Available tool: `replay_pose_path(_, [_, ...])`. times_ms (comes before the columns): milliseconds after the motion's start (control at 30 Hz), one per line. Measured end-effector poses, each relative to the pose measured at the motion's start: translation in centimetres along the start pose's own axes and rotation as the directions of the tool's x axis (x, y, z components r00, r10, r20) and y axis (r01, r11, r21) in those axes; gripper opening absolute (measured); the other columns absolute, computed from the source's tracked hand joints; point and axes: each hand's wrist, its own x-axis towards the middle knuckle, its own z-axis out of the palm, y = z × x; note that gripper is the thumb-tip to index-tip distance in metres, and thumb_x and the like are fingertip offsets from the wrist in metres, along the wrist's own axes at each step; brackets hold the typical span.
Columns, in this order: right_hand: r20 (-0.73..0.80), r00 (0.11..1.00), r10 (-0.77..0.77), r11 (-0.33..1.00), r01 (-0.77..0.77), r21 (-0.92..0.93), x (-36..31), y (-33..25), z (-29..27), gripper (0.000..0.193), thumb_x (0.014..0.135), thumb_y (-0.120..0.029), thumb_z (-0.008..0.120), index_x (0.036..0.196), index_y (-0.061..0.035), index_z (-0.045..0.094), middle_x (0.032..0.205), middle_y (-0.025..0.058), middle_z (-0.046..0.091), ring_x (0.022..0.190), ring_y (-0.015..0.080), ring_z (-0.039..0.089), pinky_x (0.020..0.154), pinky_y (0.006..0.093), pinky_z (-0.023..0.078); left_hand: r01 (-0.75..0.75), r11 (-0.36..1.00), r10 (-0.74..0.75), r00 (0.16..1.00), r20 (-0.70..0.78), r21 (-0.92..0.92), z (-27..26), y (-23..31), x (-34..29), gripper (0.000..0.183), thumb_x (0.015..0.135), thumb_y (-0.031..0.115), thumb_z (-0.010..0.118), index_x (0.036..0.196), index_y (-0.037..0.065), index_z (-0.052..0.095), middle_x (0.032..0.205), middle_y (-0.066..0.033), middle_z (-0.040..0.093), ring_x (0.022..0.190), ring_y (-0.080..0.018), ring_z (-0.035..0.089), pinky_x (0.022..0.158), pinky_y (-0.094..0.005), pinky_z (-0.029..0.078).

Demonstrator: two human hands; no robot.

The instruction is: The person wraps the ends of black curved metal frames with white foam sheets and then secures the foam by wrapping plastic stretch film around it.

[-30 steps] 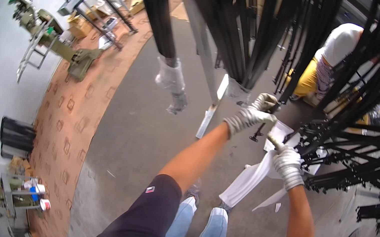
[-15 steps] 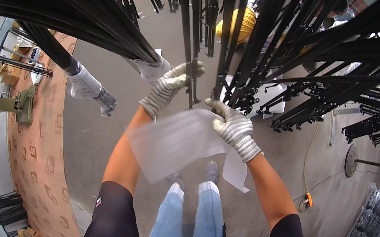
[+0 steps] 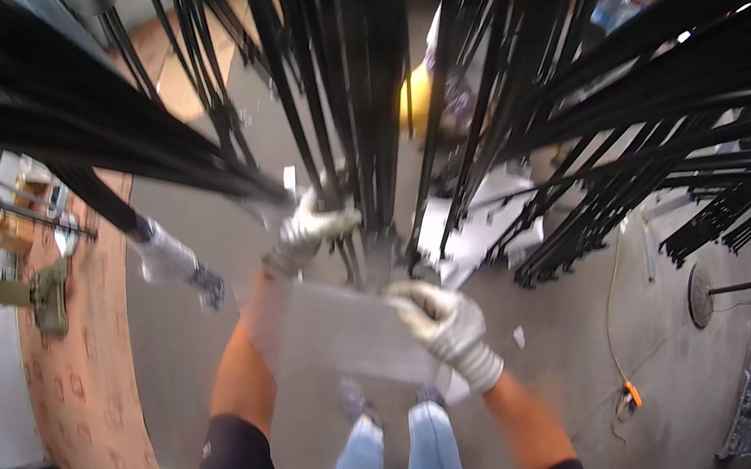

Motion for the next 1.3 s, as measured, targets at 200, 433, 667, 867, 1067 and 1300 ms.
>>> replay_pose_path(200, [-0.157, 0.986, -0.05, 0.973, 0.083, 0.214, -1.7, -4.4, -2.5, 0.032, 0.079, -0.015, 0.058, 0.111, -0.0102, 0.056, 0.088, 0.0031, 0.065, 0.075, 0.0073, 0.058, 0.07, 0.0214, 0.045, -0.088, 0.995, 0.09, 0.993, 0.081, -0.036, -0.8, 3.6, 1.5, 0.062, 0.072, 0.004, 0.064, 0.128, 0.006, 0.037, 0.112, -0.0038, 0.051, 0.1, -0.0141, 0.05, 0.079, -0.0271, 0.043])
replay_pose_path(433, [-0.161, 0.983, -0.093, 0.996, 0.093, -0.01, -1.6, -8.8, -4.2, 0.051, 0.078, -0.019, 0.06, 0.126, -0.0116, 0.043, 0.098, 0.003, 0.063, 0.082, 0.0081, 0.059, 0.075, 0.0202, 0.044, -0.279, 0.952, 0.291, 0.953, 0.086, -0.127, 1.3, 7.9, 2.7, 0.057, 0.071, 0.005, 0.065, 0.123, 0.009, 0.043, 0.114, -0.0049, 0.052, 0.104, -0.017, 0.049, 0.087, -0.0319, 0.04])
replay_pose_path(667, [-0.166, 0.967, -0.191, 0.959, 0.22, 0.178, -3.5, -14.4, -4.5, 0.049, 0.079, -0.005, 0.059, 0.125, -0.0083, 0.044, 0.09, -0.0026, 0.056, 0.073, 0.0024, 0.048, 0.068, 0.0187, 0.043, -0.271, 0.95, 0.263, 0.962, -0.068, -0.155, 4.9, 11.9, 2.5, 0.051, 0.072, 0.003, 0.063, 0.12, 0.012, 0.047, 0.109, -0.002, 0.055, 0.1, -0.014, 0.051, 0.087, -0.0287, 0.039])
replay_pose_path(867, [-0.19, 0.885, -0.425, 0.861, 0.46, 0.216, -3.7, -18.3, -4.6, 0.058, 0.077, -0.011, 0.06, 0.13, -0.0108, 0.037, 0.089, 0.0062, 0.061, 0.076, 0.011, 0.055, 0.072, 0.0227, 0.045, -0.327, 0.933, 0.306, 0.941, -0.147, -0.153, 8.4, 16.0, 1.9, 0.04, 0.072, 0.01, 0.065, 0.11, 0.013, 0.053, 0.098, 0.0023, 0.059, 0.091, -0.0102, 0.053, 0.085, -0.0253, 0.039])
replay_pose_path(1067, [-0.214, 0.849, -0.484, 0.874, 0.458, -0.161, -4.2, -22.0, -5.8, 0.06, 0.076, -0.022, 0.056, 0.131, -0.0195, 0.034, 0.08, 0.0097, 0.06, 0.069, 0.0212, 0.059, 0.067, 0.0324, 0.048, -0.265, 0.934, 0.216, 0.953, -0.213, -0.239, 11.4, 19.8, 1.3, 0.04, 0.076, 0.004, 0.062, 0.113, 0.014, 0.049, 0.1, -0.0027, 0.058, 0.091, -0.0152, 0.056, 0.076, -0.0258, 0.048])
replay_pose_path(1300, [-0.097, 0.859, -0.503, 0.839, 0.458, -0.295, -6.5, -29.4, -5.4, 0.065, 0.072, -0.011, 0.056, 0.133, -0.0142, 0.032, 0.09, 0.0109, 0.06, 0.075, 0.0125, 0.058, 0.071, 0.0252, 0.048, -0.397, 0.895, 0.373, 0.916, -0.145, -0.204, 11.8, 22.0, 0.0, 0.044, 0.077, 0.015, 0.057, 0.118, 0.008, 0.043, 0.102, -0.0073, 0.055, 0.096, -0.018, 0.052, 0.08, -0.0286, 0.044])
